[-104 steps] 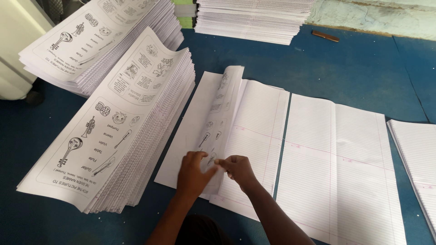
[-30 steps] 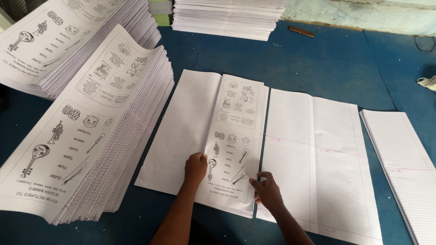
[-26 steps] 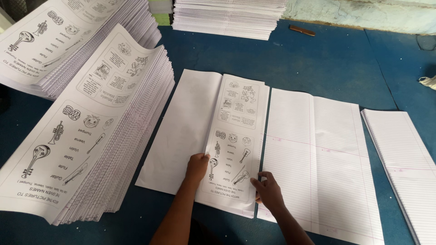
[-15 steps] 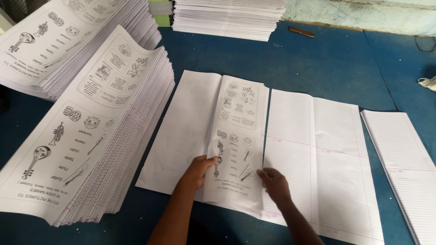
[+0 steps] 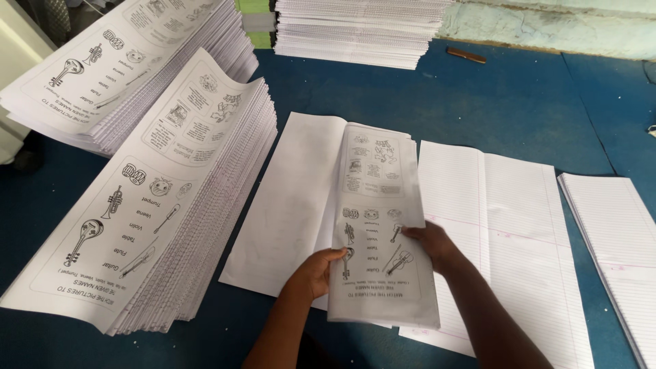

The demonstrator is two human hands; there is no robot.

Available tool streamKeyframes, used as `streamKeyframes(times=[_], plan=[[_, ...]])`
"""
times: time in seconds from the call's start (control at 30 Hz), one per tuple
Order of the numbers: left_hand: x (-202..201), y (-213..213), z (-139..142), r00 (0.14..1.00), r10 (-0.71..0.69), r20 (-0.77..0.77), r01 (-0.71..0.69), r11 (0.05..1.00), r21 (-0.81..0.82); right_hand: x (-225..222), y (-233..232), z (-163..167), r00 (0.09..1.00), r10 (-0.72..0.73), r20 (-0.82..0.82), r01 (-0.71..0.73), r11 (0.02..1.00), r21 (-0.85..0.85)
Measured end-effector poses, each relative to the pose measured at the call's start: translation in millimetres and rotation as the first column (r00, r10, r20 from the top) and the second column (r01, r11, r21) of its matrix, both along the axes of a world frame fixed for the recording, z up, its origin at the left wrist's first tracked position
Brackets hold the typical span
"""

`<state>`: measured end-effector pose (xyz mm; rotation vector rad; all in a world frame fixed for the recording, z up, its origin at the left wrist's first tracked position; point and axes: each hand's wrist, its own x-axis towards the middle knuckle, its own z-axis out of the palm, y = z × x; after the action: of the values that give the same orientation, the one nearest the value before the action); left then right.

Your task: The person assembles notebooks by inserting printed pages into lined paper covers. They fold the covers, insert the pages, and place the assembled notebooks into a stack.

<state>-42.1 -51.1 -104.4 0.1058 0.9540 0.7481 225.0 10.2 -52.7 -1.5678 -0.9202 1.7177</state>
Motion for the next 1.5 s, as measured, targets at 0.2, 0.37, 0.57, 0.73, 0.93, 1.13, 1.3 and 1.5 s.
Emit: streamKeyframes(times=[0.2, 0.37, 0.57, 0.73, 0.93, 1.13, 1.3, 1.5], plan=[[23, 4, -12, 0.983, -0.040, -0.179, 0.047, 0.998, 0.036, -14, 0, 63, 0.841, 0.061, 0.537, -0.213, 0.951, 0.224], [29, 13, -19, 0.994, 0.091, -0.067, -0.074, 0.973, 0.221, -41, -14, 112, 0.704, 0.108, 0.702, -0.353, 0.911, 0.214], [28, 15, -13, 0.980, 0.194, -0.049, -0.191, 0.980, 0.062, -73, -36, 129, 0.598, 0.232, 0.767, -0.460, 0.883, 0.092], [28, 16, -8, 0.977, 0.215, -0.011, -0.215, 0.977, 0.009, -80, -35, 131, 0.548, 0.256, 0.796, -0.512, 0.855, 0.078], [22, 24, -9, 0.944, 0.313, 0.107, -0.324, 0.940, 0.104, -62, -34, 132, 0.600, 0.225, 0.768, -0.502, 0.853, 0.142], [-10, 45, 16, 0.944, 0.268, 0.195, -0.323, 0.871, 0.371, -17, -45, 122, 0.829, 0.197, 0.523, -0.481, 0.728, 0.489], [-15, 73, 74, 0.978, 0.181, 0.104, -0.208, 0.817, 0.537, 8, -43, 108, 0.851, 0.129, 0.509, -0.381, 0.819, 0.429], [22, 79, 129, 0.953, 0.298, -0.049, -0.164, 0.649, 0.743, 21, -18, 116, 0.891, -0.047, 0.452, -0.146, 0.912, 0.383]])
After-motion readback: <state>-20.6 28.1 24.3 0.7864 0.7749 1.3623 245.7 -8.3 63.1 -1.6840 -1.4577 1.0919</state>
